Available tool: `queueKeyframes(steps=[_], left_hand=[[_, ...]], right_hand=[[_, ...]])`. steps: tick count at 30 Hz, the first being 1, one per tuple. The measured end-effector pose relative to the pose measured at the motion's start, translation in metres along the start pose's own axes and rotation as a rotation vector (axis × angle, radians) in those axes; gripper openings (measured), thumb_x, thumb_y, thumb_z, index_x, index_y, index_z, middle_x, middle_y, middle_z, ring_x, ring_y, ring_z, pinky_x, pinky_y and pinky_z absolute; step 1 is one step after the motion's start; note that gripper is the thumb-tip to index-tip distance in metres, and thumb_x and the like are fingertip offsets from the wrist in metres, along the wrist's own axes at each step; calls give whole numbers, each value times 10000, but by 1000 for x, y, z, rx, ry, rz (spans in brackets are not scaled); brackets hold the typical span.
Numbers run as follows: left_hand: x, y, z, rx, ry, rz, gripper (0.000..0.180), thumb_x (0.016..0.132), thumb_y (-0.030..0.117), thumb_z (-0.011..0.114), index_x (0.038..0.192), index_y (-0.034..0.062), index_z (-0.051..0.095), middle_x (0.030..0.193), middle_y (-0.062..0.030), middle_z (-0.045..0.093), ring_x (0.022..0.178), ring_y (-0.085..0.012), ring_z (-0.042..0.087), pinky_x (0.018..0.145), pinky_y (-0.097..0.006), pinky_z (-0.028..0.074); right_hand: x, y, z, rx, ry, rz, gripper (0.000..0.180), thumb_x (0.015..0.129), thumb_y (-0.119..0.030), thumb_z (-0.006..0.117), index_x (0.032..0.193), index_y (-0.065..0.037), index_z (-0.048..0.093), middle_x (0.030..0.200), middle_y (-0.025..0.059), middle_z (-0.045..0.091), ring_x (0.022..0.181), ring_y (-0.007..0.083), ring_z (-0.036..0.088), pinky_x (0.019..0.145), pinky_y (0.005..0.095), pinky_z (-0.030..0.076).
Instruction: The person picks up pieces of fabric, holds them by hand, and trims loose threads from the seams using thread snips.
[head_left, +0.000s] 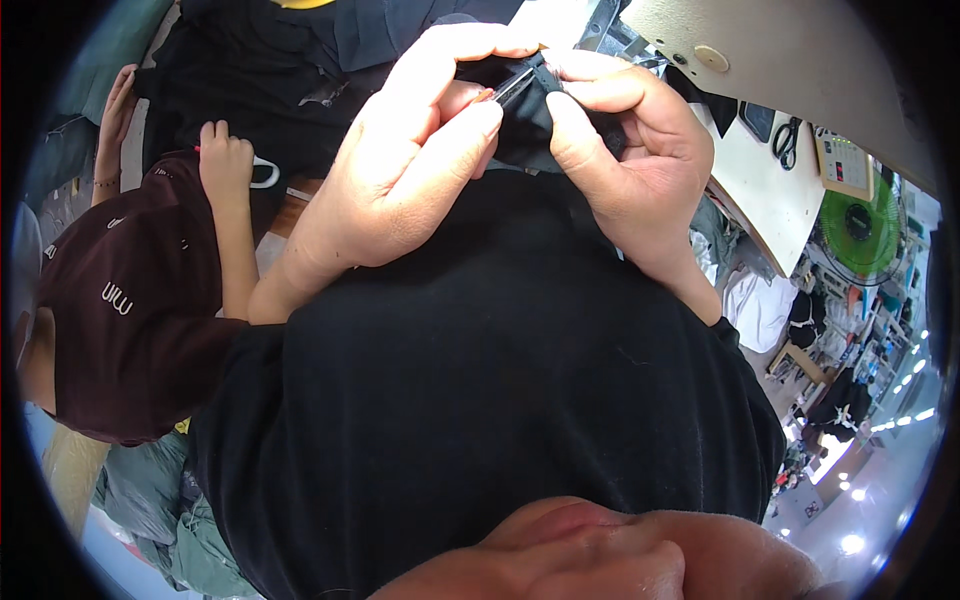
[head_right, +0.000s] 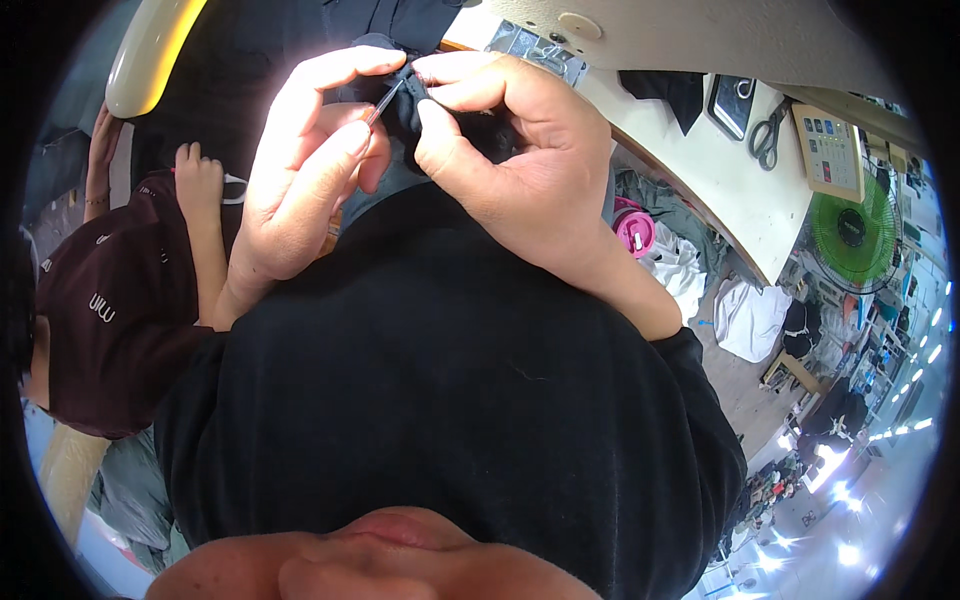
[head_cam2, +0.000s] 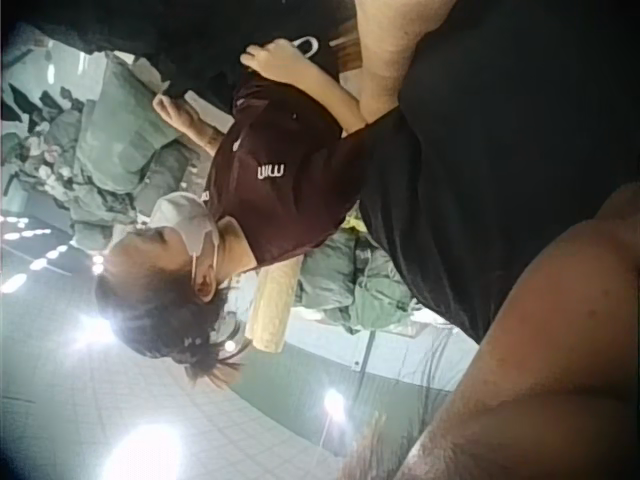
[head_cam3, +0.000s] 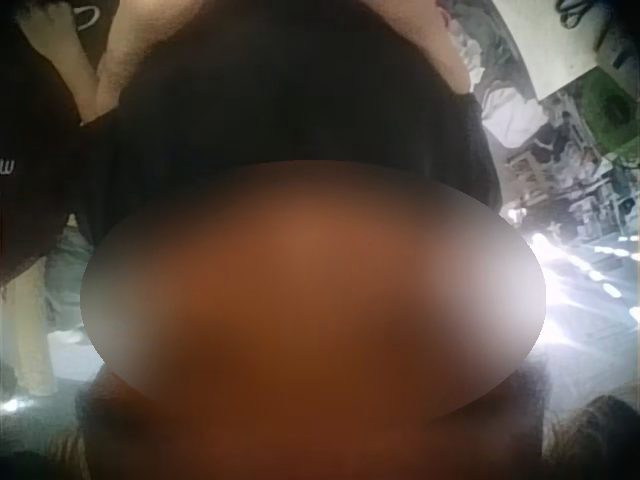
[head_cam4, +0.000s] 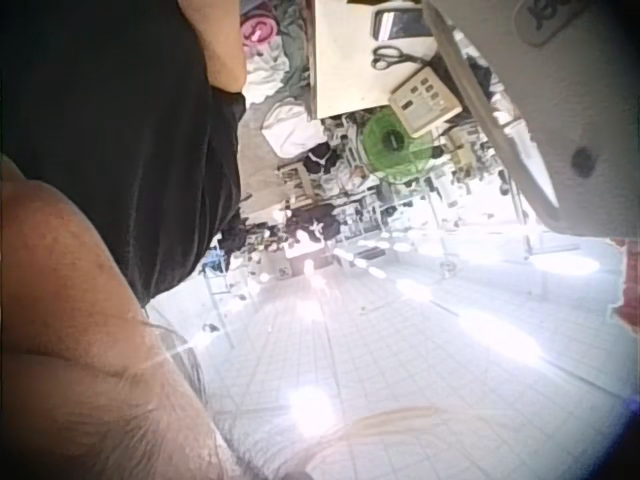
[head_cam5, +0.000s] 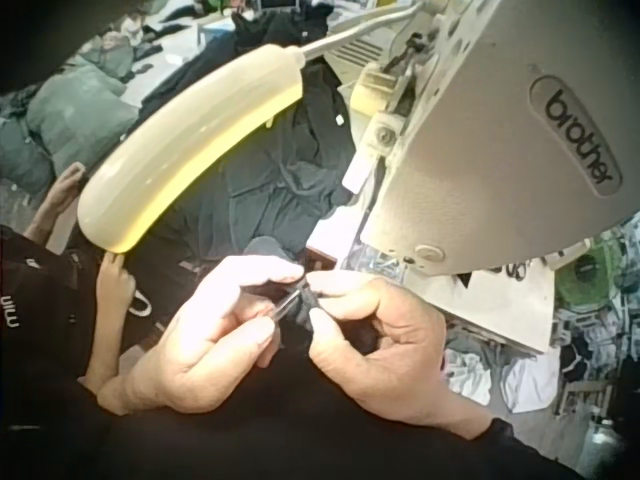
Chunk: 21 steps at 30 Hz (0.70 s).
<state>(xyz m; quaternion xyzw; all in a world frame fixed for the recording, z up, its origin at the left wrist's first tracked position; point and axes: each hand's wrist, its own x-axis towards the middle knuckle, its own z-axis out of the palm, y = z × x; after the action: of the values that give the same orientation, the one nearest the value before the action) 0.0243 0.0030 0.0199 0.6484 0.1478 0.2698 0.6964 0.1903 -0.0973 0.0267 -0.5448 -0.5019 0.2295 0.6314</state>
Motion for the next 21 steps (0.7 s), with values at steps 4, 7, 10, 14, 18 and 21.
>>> queueKeyframes(steps=[4,7,10,14,18,21], left_hand=[[2,0,1,-4,6,3,370,950,21,488,1319,31,480,745,-6,546,652,-39,475,625,-200,392],[3,0,2,5,6,-17,368,944,9,483,1311,29,482,747,-7,549,655,-35,476,627,-197,388],[4,-3,3,6,2,-25,366,937,1,484,1302,30,488,743,-4,548,653,-30,472,623,-197,383],[4,-6,7,26,27,5,362,928,-7,493,1288,35,501,745,1,539,642,-27,455,610,-200,374],[4,-6,2,68,-5,-2,360,924,-11,496,1280,41,507,749,3,528,641,-27,444,611,-198,368],[5,-4,3,44,8,6,359,924,-10,494,1279,43,508,746,5,523,644,-27,441,619,-195,364]], right_hand=[[0,3,-2,-30,-25,-7,131,780,50,710,889,32,640,982,120,703,922,156,676,856,270,525],[0,5,-3,-29,-23,-13,127,780,47,707,886,30,640,979,120,704,920,157,677,852,268,525],[1,5,-6,-65,-23,-34,119,779,47,703,876,27,638,973,117,704,918,154,677,847,264,524],[0,7,-7,-108,-32,-63,111,776,55,697,862,26,633,965,114,702,908,143,673,833,255,523],[-2,4,-6,-39,-11,15,114,777,55,696,867,26,633,959,112,700,900,139,669,823,250,523],[-1,3,-6,-3,-16,40,119,778,55,696,874,26,633,955,112,699,893,136,668,816,245,522]])
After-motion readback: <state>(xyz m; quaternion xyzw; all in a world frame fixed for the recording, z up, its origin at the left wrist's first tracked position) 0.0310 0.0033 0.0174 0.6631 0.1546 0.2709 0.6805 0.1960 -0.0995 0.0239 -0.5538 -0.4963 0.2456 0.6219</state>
